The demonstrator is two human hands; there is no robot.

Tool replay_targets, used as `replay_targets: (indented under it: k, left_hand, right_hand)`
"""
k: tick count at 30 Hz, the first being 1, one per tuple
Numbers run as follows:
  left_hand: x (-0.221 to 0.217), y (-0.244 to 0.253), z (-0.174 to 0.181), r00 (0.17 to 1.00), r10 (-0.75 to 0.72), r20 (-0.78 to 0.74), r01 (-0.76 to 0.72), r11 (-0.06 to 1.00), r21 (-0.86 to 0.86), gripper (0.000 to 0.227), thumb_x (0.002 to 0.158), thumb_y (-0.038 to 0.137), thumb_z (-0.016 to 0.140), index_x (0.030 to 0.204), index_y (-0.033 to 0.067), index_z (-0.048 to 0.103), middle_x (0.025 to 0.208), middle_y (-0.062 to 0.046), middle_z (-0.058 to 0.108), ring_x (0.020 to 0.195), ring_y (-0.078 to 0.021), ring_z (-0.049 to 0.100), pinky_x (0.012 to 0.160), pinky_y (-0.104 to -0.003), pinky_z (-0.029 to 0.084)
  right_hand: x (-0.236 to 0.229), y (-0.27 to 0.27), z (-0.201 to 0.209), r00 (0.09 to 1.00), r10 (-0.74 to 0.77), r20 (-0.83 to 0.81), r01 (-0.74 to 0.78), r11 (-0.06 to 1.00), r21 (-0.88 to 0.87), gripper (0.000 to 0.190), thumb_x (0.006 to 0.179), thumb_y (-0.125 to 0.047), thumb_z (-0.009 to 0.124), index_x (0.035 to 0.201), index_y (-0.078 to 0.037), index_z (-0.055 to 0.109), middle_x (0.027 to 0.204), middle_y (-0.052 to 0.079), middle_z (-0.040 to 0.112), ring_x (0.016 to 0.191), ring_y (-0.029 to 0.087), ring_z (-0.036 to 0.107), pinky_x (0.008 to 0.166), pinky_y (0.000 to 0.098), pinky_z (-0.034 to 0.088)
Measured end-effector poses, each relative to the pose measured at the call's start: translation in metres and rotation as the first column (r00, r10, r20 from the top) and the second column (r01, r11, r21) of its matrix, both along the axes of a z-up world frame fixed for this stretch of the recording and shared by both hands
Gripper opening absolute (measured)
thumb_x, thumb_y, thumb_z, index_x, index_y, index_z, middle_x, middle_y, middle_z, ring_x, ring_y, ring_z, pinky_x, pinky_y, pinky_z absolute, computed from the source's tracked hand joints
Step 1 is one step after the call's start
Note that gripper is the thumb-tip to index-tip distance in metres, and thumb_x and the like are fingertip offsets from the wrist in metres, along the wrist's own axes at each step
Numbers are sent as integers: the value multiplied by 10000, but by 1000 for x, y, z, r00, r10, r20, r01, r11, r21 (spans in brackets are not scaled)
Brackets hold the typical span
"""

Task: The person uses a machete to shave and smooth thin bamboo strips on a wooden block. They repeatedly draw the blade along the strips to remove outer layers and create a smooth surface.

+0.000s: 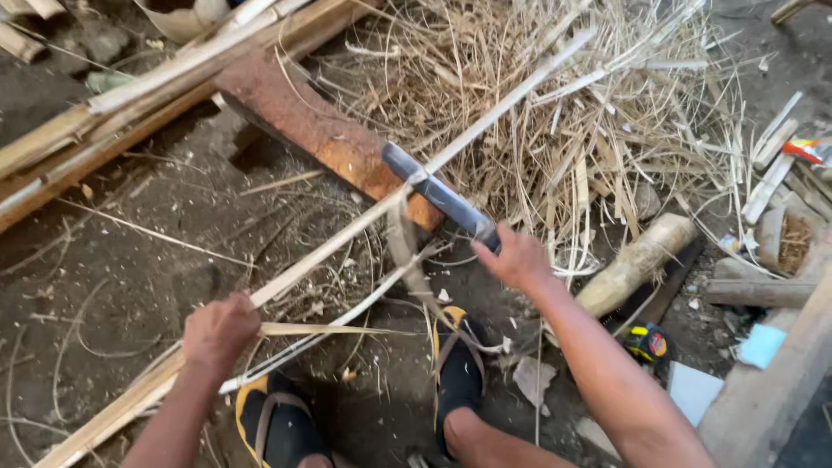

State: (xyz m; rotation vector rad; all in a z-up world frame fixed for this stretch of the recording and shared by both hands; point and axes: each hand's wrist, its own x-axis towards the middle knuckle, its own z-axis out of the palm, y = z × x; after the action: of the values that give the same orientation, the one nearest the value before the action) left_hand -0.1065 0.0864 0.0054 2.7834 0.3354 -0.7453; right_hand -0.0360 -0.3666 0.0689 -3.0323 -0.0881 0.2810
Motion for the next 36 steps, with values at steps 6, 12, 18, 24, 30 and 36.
replay_targets:
  k: [6,12,18,24,30,36]
  left_hand:
    - [7,2,-3,998,-9,70,8,1000,3,332,919,308,465,965,118,733,931,-210,757,903,-409,745,855,-530,590]
    - [-16,39,4,997,44,-57,-40,997,69,465,1054,401,394,947,136,760,961,-224,776,956,-426,746,907,-532,584]
    - [32,-15,-15,984,-154,91,159,986,-44,357,891,409,597,1032,91,677,933,-185,759,890,-378,742,803,-515,598]
    - [78,-68,-29,996,31,82,-20,991,-134,326,882,376,586,1121,214,737,951,-179,756,881,-375,741,823,-511,587]
    - [-3,9,-20,996,-5,87,-3,996,92,414,1037,446,465,1045,157,761,959,-175,774,914,-372,749,853,-497,593]
    - [-8,13,-32,999,-11,-44,14,997,76,398,1001,470,475,1110,176,719,940,-158,793,873,-333,763,826,-479,617]
  right_hand:
    - [-8,46,21,953,234,-193,-187,955,230,573,909,-626,610,1083,-80,613,774,220,722,780,423,719,726,522,571]
    - [35,-15,4,996,-67,-61,73,990,117,590,903,-636,590,1089,-83,673,841,200,726,836,410,724,748,523,562]
    - [8,4,-28,962,-173,-211,233,923,306,616,912,-658,562,1060,-67,660,769,202,724,792,409,745,743,513,575]
    - [33,22,25,940,130,-315,-102,989,104,652,900,-677,548,1174,-92,635,911,235,728,905,421,722,856,510,559]
    - [36,-10,11,933,-301,-198,351,884,309,643,908,-665,522,1140,-81,661,958,216,744,935,373,726,833,518,560]
    - [5,11,-10,919,211,-333,-202,977,62,604,953,-713,505,1160,-157,619,765,139,707,713,340,693,701,462,550]
